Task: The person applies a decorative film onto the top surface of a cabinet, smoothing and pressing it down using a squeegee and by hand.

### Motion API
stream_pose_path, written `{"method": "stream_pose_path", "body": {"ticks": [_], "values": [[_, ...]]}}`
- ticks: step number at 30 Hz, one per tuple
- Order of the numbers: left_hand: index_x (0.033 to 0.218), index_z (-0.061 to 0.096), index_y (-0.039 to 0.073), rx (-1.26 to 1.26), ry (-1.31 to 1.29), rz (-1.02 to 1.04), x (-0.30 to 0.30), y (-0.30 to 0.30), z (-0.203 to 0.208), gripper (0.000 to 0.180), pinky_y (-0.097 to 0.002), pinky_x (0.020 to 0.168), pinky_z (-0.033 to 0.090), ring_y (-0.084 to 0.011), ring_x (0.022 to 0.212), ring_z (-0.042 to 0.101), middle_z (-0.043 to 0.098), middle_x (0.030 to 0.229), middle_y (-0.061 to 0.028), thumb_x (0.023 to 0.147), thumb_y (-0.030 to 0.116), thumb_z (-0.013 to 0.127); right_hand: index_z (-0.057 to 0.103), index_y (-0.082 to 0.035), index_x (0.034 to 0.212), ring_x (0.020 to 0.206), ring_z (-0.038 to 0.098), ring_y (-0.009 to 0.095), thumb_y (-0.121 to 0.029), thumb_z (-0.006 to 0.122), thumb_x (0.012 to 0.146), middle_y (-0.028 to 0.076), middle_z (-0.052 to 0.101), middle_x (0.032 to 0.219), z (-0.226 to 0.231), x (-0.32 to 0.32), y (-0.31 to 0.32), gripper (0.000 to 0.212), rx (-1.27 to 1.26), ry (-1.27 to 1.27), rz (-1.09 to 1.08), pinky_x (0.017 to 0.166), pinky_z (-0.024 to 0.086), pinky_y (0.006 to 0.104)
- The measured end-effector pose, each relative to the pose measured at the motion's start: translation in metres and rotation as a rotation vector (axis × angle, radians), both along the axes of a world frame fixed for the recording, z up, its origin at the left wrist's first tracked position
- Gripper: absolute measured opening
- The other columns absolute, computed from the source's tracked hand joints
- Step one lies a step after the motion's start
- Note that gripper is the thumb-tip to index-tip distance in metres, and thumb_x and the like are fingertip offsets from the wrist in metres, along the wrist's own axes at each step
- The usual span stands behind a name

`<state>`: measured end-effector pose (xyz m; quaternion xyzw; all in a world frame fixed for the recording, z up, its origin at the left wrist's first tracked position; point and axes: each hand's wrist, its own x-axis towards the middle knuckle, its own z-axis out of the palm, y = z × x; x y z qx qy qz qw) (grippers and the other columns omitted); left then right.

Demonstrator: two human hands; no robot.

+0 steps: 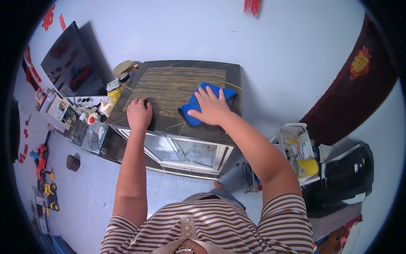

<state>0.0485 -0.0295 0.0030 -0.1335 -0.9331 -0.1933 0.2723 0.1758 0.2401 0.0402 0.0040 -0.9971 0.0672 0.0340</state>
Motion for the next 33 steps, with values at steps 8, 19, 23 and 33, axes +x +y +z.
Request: {"method": "stream_pose_path", "body": {"ticks": [8, 19, 23, 33], "values": [[0.124, 0.073, 0.009, -0.007, 0.038, -0.054, 0.003, -0.007, -0.004, 0.035, -0.0444, 0.114, 0.043, -0.0300, 0.129, 0.061, 0.069, 0.134, -0.0110, 0.097, 0.028, 0.063, 0.037, -0.009, 0.164, 0.163, 0.013, 0.037, -0.075, 0.052, 0.095, 0.012, 0.027, 0.174, 0.005, 0.030, 0.007, 0.096, -0.006, -0.003, -0.215, 0.124, 0.005, 0.0733], [0.125, 0.072, 0.010, -0.004, -0.042, -0.033, 0.007, -0.010, 0.004, 0.036, -0.0474, 0.119, 0.037, -0.0330, 0.138, 0.054, 0.066, 0.140, -0.0127, 0.097, 0.029, 0.064, 0.037, -0.019, 0.165, 0.163, 0.016, 0.033, -0.078, 0.049, 0.094, -0.001, 0.025, 0.176, 0.004, -0.062, 0.099, 0.092, -0.058, -0.029, -0.350, 0.120, 0.019, 0.0762], [0.124, 0.073, 0.010, -0.024, 0.006, -0.024, 0.011, -0.008, 0.005, 0.034, -0.0455, 0.112, 0.043, -0.0328, 0.130, 0.059, 0.067, 0.137, -0.0110, 0.096, 0.027, 0.066, 0.039, -0.022, 0.164, 0.162, 0.017, 0.032, -0.077, 0.052, 0.094, -0.003, 0.027, 0.175, 0.001, -0.095, 0.134, 0.090, -0.087, -0.009, -0.404, 0.124, 0.033, 0.0603], [0.125, 0.068, 0.012, -0.065, -0.092, -0.002, 0.010, -0.006, 0.011, 0.032, -0.0468, 0.113, 0.040, -0.0320, 0.131, 0.057, 0.065, 0.134, -0.0103, 0.096, 0.026, 0.065, 0.043, -0.004, 0.158, 0.158, 0.028, 0.036, -0.066, 0.058, 0.097, 0.011, 0.033, 0.171, -0.008, -0.128, 0.149, 0.088, -0.168, 0.171, -0.623, 0.118, 0.044, 0.0504]]}}
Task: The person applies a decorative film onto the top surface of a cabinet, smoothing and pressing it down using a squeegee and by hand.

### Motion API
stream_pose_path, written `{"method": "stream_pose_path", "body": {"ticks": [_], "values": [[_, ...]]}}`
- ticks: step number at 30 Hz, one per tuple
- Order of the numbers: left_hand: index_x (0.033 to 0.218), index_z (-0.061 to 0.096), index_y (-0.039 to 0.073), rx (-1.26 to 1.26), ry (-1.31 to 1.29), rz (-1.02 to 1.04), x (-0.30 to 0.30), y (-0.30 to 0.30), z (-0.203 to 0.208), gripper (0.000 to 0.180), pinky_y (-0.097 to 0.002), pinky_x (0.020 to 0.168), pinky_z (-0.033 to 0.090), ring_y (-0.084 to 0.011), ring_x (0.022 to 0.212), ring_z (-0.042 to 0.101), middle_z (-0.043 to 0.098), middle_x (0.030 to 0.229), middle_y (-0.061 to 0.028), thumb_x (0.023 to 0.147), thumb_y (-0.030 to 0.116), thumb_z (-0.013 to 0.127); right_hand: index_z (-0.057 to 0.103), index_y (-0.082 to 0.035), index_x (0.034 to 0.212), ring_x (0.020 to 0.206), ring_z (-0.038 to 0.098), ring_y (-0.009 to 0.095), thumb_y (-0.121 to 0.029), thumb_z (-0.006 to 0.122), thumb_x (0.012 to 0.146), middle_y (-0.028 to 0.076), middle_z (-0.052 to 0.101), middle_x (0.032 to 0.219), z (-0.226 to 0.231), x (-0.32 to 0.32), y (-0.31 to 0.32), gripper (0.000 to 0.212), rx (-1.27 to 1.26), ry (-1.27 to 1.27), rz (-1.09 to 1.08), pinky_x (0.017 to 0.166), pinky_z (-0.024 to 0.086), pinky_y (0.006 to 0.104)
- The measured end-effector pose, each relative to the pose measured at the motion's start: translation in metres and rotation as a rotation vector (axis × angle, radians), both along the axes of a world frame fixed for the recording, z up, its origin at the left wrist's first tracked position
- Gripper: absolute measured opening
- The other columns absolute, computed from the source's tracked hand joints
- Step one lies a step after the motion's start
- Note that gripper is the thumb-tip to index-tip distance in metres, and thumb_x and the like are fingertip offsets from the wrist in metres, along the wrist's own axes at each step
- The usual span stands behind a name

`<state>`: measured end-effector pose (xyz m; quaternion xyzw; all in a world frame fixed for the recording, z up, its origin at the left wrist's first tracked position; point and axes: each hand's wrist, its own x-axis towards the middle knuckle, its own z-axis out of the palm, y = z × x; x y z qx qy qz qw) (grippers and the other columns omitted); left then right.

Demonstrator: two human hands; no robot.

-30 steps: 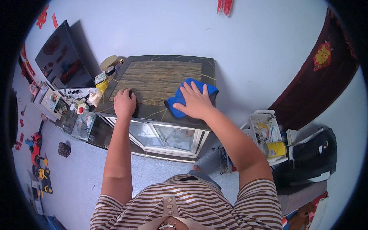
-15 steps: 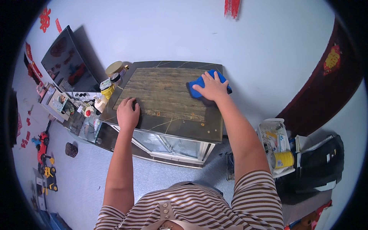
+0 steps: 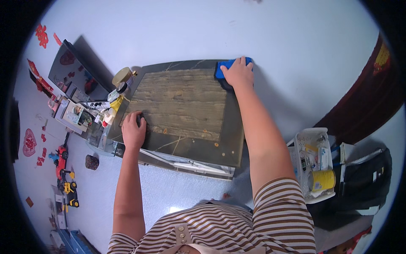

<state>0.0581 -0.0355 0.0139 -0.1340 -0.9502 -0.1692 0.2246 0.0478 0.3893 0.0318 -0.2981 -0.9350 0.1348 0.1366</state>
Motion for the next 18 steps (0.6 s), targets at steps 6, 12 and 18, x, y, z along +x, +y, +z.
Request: {"method": "stream_pose_path", "body": {"ticks": [6, 12, 18], "values": [[0.124, 0.068, 0.011, -0.044, 0.105, -0.030, -0.008, -0.005, -0.003, 0.031, -0.0470, 0.105, 0.047, -0.0345, 0.122, 0.062, 0.068, 0.125, -0.0129, 0.097, 0.025, 0.065, 0.042, 0.006, 0.153, 0.132, 0.061, 0.035, -0.065, 0.064, 0.095, 0.023, 0.054, 0.150, 0.016, 0.007, -0.010, 0.095, -0.129, -0.008, -0.195, 0.105, 0.055, 0.0459], [0.126, 0.066, 0.011, -0.039, 0.075, -0.032, -0.008, -0.003, -0.005, 0.033, -0.0477, 0.107, 0.046, -0.0341, 0.126, 0.060, 0.066, 0.129, -0.0131, 0.098, 0.029, 0.063, 0.051, 0.001, 0.145, 0.132, 0.062, 0.033, -0.060, 0.062, 0.098, 0.020, 0.059, 0.146, 0.012, 0.038, -0.016, 0.078, -0.207, 0.016, -0.229, 0.105, 0.055, 0.0468], [0.122, 0.067, 0.012, -0.053, 0.102, -0.012, -0.008, -0.001, -0.014, 0.031, -0.0488, 0.110, 0.042, -0.0312, 0.127, 0.058, 0.066, 0.128, -0.0112, 0.096, 0.028, 0.063, 0.057, -0.003, 0.138, 0.128, 0.065, 0.036, -0.056, 0.058, 0.101, 0.020, 0.066, 0.139, 0.011, 0.086, -0.043, 0.065, -0.244, -0.028, -0.258, 0.104, 0.054, 0.0499]]}}
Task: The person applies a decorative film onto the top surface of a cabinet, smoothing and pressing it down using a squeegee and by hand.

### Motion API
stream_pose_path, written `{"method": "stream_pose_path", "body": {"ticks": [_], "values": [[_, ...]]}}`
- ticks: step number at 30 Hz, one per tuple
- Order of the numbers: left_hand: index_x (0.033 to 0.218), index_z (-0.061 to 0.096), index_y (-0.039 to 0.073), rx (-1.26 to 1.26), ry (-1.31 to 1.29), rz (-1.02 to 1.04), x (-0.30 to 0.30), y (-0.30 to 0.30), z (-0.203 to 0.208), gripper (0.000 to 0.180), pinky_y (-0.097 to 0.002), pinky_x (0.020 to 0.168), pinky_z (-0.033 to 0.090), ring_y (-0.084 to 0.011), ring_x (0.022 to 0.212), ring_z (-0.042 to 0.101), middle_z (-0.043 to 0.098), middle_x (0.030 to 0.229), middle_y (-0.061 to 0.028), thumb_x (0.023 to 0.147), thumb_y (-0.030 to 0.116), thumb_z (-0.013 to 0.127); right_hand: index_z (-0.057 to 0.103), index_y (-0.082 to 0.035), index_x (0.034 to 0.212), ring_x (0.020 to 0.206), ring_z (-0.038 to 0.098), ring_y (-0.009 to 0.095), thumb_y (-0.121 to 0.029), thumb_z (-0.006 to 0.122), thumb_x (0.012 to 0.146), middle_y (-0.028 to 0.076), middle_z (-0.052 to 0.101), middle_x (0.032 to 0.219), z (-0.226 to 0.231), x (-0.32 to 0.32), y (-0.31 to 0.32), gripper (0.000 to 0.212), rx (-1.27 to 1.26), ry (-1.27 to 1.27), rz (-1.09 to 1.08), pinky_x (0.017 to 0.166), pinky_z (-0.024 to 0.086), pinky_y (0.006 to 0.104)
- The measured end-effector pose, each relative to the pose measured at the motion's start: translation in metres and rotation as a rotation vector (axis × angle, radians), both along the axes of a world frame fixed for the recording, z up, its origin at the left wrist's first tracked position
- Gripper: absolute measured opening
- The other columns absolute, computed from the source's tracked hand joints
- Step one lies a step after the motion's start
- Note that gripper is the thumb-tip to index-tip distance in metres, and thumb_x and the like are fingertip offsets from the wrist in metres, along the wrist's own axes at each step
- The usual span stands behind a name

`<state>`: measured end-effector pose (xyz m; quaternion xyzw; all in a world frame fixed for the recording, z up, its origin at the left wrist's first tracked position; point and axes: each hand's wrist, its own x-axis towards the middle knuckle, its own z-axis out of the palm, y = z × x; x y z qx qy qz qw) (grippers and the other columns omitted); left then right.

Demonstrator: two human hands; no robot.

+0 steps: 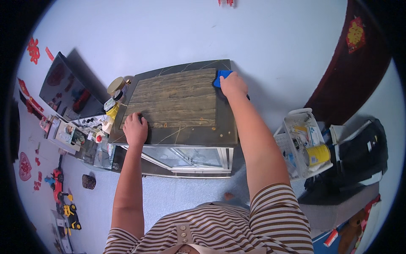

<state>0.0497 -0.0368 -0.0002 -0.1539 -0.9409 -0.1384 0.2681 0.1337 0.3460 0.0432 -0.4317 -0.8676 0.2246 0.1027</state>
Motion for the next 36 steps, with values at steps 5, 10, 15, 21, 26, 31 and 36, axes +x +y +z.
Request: {"method": "stream_pose_path", "body": {"ticks": [5, 10, 15, 21, 26, 31, 36], "values": [[0.121, 0.068, 0.010, 0.006, 0.031, -0.018, 0.004, 0.006, -0.001, 0.032, -0.0508, 0.112, 0.040, -0.0323, 0.128, 0.057, 0.065, 0.128, -0.0124, 0.095, 0.027, 0.063, 0.057, -0.002, 0.136, 0.125, 0.067, 0.038, -0.056, 0.055, 0.103, 0.020, 0.068, 0.134, -0.001, 0.040, -0.029, 0.063, 0.042, -0.043, -0.043, 0.102, 0.054, 0.0509], [0.121, 0.068, 0.008, 0.004, 0.052, -0.043, -0.001, 0.006, -0.002, 0.033, -0.0558, 0.114, 0.037, -0.0333, 0.133, 0.055, 0.065, 0.131, -0.0136, 0.095, 0.028, 0.062, 0.057, -0.001, 0.132, 0.119, 0.069, 0.041, -0.056, 0.053, 0.104, 0.022, 0.069, 0.131, -0.002, 0.078, -0.066, 0.062, 0.083, -0.070, -0.068, 0.099, 0.055, 0.0526], [0.124, 0.067, 0.009, -0.021, -0.102, -0.090, 0.005, 0.011, 0.009, 0.034, -0.0665, 0.116, 0.033, -0.0301, 0.136, 0.053, 0.064, 0.136, -0.0111, 0.098, 0.031, 0.060, 0.058, 0.000, 0.129, 0.114, 0.071, 0.041, -0.055, 0.052, 0.105, 0.024, 0.070, 0.126, -0.006, 0.117, -0.096, 0.061, 0.206, -0.118, -0.012, 0.096, 0.057, 0.0517], [0.126, 0.066, 0.010, -0.037, -0.117, -0.090, 0.008, 0.013, 0.012, 0.036, -0.0689, 0.118, 0.030, -0.0292, 0.139, 0.052, 0.062, 0.140, -0.0101, 0.099, 0.032, 0.060, 0.058, 0.001, 0.128, 0.113, 0.071, 0.039, -0.054, 0.051, 0.106, 0.024, 0.070, 0.123, 0.000, 0.109, -0.096, 0.060, 0.259, -0.163, 0.013, 0.094, 0.058, 0.0502], [0.127, 0.065, 0.011, -0.043, -0.062, -0.077, 0.007, 0.010, 0.003, 0.036, -0.0658, 0.118, 0.033, -0.0298, 0.136, 0.054, 0.063, 0.136, -0.0092, 0.100, 0.033, 0.059, 0.058, 0.000, 0.132, 0.119, 0.070, 0.038, -0.054, 0.052, 0.106, 0.022, 0.070, 0.130, 0.006, 0.063, -0.063, 0.061, 0.213, -0.151, 0.004, 0.098, 0.056, 0.0498], [0.129, 0.065, 0.013, -0.035, -0.067, -0.082, 0.011, 0.007, 0.009, 0.035, -0.0631, 0.119, 0.032, -0.0297, 0.137, 0.053, 0.062, 0.139, -0.0077, 0.099, 0.031, 0.061, 0.060, -0.004, 0.133, 0.124, 0.068, 0.037, -0.055, 0.054, 0.105, 0.021, 0.069, 0.134, 0.008, 0.009, -0.025, 0.058, 0.100, -0.109, -0.052, 0.103, 0.054, 0.0492], [0.127, 0.066, 0.013, -0.003, -0.095, -0.087, 0.014, 0.006, 0.014, 0.033, -0.0628, 0.120, 0.032, -0.0275, 0.139, 0.051, 0.062, 0.138, -0.0073, 0.098, 0.029, 0.063, 0.060, -0.004, 0.133, 0.125, 0.068, 0.037, -0.054, 0.055, 0.104, 0.021, 0.069, 0.134, 0.003, -0.040, 0.018, 0.059, 0.086, -0.071, -0.030, 0.103, 0.054, 0.0497]]}}
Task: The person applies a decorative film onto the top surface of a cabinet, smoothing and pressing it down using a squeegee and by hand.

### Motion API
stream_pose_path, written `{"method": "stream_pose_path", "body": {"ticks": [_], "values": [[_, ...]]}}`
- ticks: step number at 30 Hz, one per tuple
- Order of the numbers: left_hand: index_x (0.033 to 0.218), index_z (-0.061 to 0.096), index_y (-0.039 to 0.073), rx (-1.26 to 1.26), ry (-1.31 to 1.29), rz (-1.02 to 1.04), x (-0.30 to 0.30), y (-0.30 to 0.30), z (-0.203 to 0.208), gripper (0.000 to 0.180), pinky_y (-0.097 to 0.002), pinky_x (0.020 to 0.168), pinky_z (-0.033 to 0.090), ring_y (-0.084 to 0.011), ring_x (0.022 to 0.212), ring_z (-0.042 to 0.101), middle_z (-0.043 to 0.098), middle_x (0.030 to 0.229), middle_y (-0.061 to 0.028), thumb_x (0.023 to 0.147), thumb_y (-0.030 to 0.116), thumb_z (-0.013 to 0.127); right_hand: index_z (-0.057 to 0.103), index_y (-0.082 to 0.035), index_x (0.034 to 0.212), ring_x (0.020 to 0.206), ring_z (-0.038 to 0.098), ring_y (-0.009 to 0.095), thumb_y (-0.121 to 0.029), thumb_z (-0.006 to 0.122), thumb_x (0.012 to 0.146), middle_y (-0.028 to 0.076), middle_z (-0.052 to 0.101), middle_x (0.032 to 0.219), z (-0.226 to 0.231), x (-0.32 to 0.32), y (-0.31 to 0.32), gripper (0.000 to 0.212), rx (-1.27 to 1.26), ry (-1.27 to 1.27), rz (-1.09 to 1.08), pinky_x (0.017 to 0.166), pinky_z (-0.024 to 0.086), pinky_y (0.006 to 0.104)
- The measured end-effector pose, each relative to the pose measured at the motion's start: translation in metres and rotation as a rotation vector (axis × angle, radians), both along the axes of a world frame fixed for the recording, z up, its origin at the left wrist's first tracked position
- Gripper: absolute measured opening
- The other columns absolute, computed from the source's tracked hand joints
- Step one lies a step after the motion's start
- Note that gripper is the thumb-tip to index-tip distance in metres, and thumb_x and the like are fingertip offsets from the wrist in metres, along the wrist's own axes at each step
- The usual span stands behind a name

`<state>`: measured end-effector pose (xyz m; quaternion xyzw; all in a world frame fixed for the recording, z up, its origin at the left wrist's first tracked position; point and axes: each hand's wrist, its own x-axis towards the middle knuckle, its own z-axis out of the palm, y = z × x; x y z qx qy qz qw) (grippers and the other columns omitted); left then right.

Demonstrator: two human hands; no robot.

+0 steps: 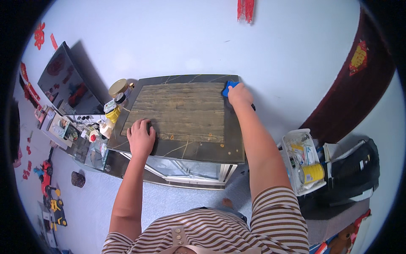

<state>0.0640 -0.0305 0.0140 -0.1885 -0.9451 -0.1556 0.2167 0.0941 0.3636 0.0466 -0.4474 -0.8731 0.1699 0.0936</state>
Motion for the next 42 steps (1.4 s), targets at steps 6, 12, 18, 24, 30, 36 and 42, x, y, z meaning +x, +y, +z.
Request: {"method": "stream_pose_path", "body": {"ticks": [6, 12, 18, 24, 30, 36, 42], "values": [[0.127, 0.066, 0.013, 0.005, -0.002, 0.021, 0.004, 0.000, 0.004, 0.032, -0.0524, 0.120, 0.033, -0.0282, 0.135, 0.055, 0.064, 0.136, -0.0054, 0.097, 0.027, 0.064, 0.060, -0.002, 0.134, 0.125, 0.068, 0.036, -0.051, 0.056, 0.105, 0.020, 0.069, 0.135, 0.000, -0.040, 0.035, 0.058, -0.019, 0.067, 0.018, 0.102, 0.054, 0.0493], [0.125, 0.068, 0.013, 0.044, 0.019, 0.003, 0.001, 0.001, 0.007, 0.031, -0.0497, 0.120, 0.033, -0.0277, 0.133, 0.057, 0.066, 0.133, -0.0051, 0.097, 0.026, 0.065, 0.059, -0.003, 0.135, 0.126, 0.067, 0.035, -0.051, 0.056, 0.105, 0.018, 0.067, 0.138, -0.001, -0.059, 0.049, 0.057, -0.023, 0.097, -0.011, 0.102, 0.055, 0.0476], [0.124, 0.068, 0.014, 0.063, 0.029, -0.011, 0.002, 0.001, 0.003, 0.030, -0.0489, 0.119, 0.034, -0.0273, 0.131, 0.058, 0.067, 0.132, -0.0056, 0.097, 0.027, 0.065, 0.059, -0.004, 0.136, 0.126, 0.066, 0.035, -0.053, 0.057, 0.104, 0.018, 0.067, 0.137, -0.007, -0.045, 0.043, 0.058, -0.006, 0.118, -0.028, 0.104, 0.054, 0.0482], [0.121, 0.070, 0.014, 0.074, -0.002, -0.015, -0.004, -0.001, -0.001, 0.029, -0.0581, 0.119, 0.033, -0.0269, 0.134, 0.056, 0.065, 0.134, -0.0051, 0.097, 0.030, 0.065, 0.058, -0.003, 0.135, 0.126, 0.066, 0.037, -0.055, 0.057, 0.103, 0.021, 0.067, 0.136, -0.004, 0.005, 0.002, 0.060, 0.013, 0.064, 0.016, 0.104, 0.053, 0.0502], [0.126, 0.071, 0.014, 0.079, -0.040, -0.007, -0.019, 0.001, 0.001, 0.040, -0.0566, 0.119, 0.035, -0.0293, 0.134, 0.056, 0.066, 0.135, -0.0078, 0.102, 0.045, 0.062, 0.058, -0.002, 0.132, 0.122, 0.067, 0.040, -0.055, 0.055, 0.104, 0.022, 0.067, 0.131, -0.009, 0.070, -0.044, 0.060, 0.062, 0.047, 0.032, 0.101, 0.054, 0.0522], [0.130, 0.071, 0.005, 0.787, -0.452, -1.181, 0.114, 0.036, 0.129, 0.034, -0.0392, 0.107, 0.049, -0.0254, 0.125, 0.063, 0.070, 0.130, -0.0109, 0.107, 0.029, 0.061, 0.058, -0.001, 0.127, 0.121, 0.066, 0.043, -0.054, 0.055, 0.104, 0.024, 0.068, 0.128, -0.025, 0.137, -0.075, 0.058, 0.076, 0.096, 0.064, 0.099, 0.054, 0.0548], [0.115, 0.072, 0.003, 1.162, -1.052, -2.473, 0.276, 0.033, 0.210, 0.018, -0.0351, 0.087, 0.052, -0.0213, 0.100, 0.065, 0.065, 0.104, -0.0075, 0.101, 0.013, 0.066, 0.056, 0.003, 0.123, 0.114, 0.066, 0.051, -0.057, 0.053, 0.104, 0.032, 0.071, 0.115, -0.026, 0.151, -0.089, 0.063, 0.130, 0.132, 0.095, 0.096, 0.052, 0.0590]]}}
